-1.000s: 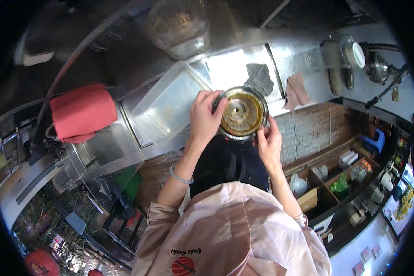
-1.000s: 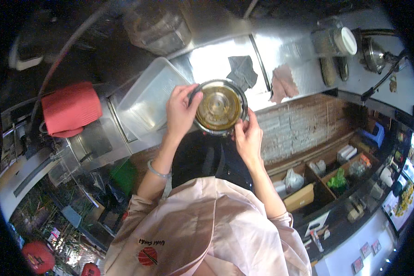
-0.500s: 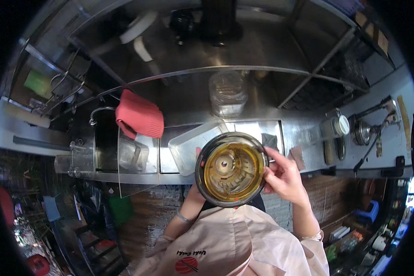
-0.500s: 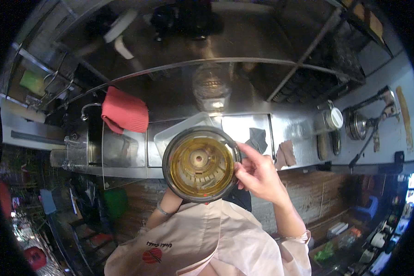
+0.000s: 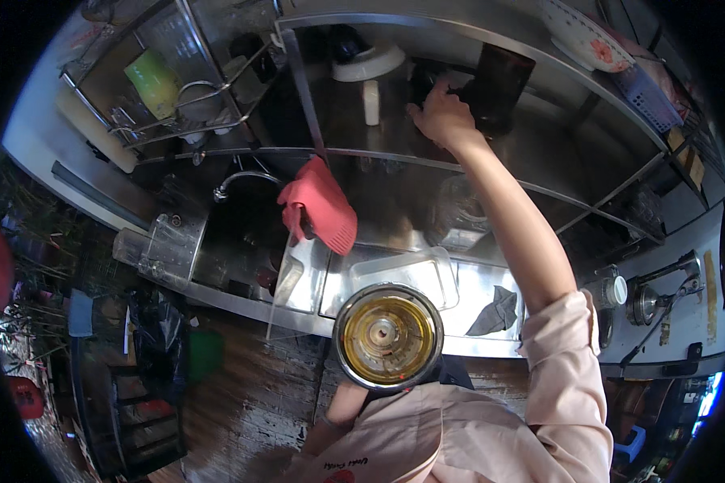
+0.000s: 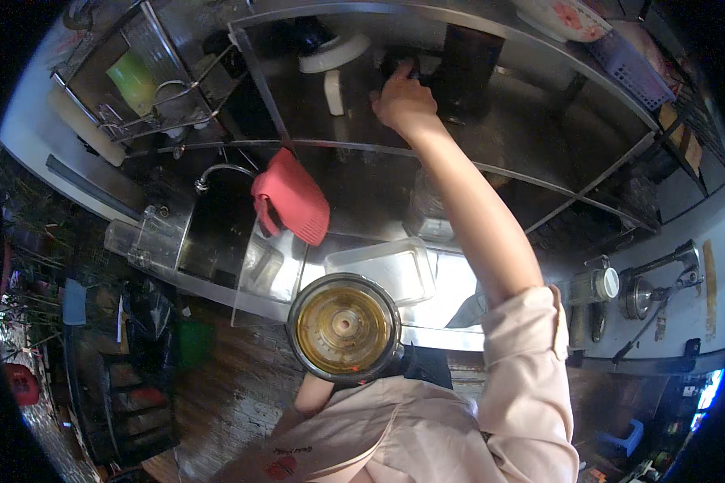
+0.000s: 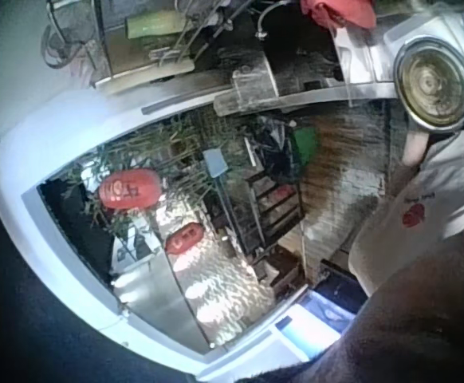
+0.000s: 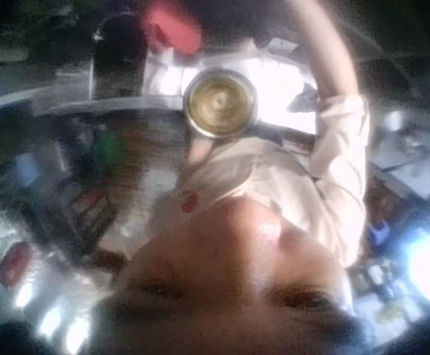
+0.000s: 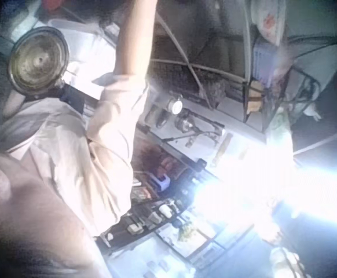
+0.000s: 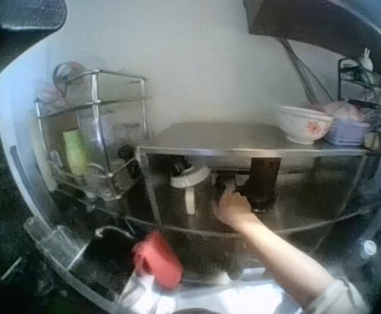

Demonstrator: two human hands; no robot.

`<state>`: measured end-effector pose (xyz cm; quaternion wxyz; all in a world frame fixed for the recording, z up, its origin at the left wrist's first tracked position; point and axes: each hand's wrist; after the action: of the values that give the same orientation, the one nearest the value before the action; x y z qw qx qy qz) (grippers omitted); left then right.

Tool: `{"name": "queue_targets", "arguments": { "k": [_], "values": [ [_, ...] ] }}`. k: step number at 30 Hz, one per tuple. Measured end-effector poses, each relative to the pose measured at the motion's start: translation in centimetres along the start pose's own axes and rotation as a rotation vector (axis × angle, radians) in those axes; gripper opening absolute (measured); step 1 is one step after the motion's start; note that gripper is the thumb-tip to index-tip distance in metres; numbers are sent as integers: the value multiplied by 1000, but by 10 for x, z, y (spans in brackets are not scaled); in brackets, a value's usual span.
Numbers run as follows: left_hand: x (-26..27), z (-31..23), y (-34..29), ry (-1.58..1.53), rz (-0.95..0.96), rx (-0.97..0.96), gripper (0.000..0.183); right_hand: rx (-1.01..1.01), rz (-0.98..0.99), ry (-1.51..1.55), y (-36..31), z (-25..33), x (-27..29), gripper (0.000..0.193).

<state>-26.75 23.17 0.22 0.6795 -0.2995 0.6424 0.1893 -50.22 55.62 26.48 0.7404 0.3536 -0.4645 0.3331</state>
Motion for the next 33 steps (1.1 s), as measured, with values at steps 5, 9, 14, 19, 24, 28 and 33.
{"name": "queue_targets", "arguments": {
  "k": [5,9,14,19,24,28,33],
  "values": [
    [24,-19,-16,-60,6,-25,60,-186,26,37,29,10,-31,97],
    [36,-25,-16,-72,54,-45,62,-248,-62,176,23,5,-44,84],
    [39,-24,3,-113,10,55,64,-424,-265,559,0,-3,-28,45],
    [21,-19,28,-129,99,175,60,-281,36,1208,-117,-40,53,36],
    [-12,-13,48,14,51,133,57,-288,313,828,-228,-43,152,44],
    [-35,-4,56,76,-172,156,58,-334,507,601,-277,-14,182,46],
    [-47,7,47,-14,17,247,62,106,756,171,-284,5,169,43]
  ]
}}
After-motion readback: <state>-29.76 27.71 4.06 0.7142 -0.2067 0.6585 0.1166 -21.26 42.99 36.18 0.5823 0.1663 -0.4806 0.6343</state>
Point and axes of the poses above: each hand's wrist, its own y-axis towards the middle knuckle, its own x-axis out of the back of the hand, z = x × y, and after that the axes turned 3 degrees about z, right-handed
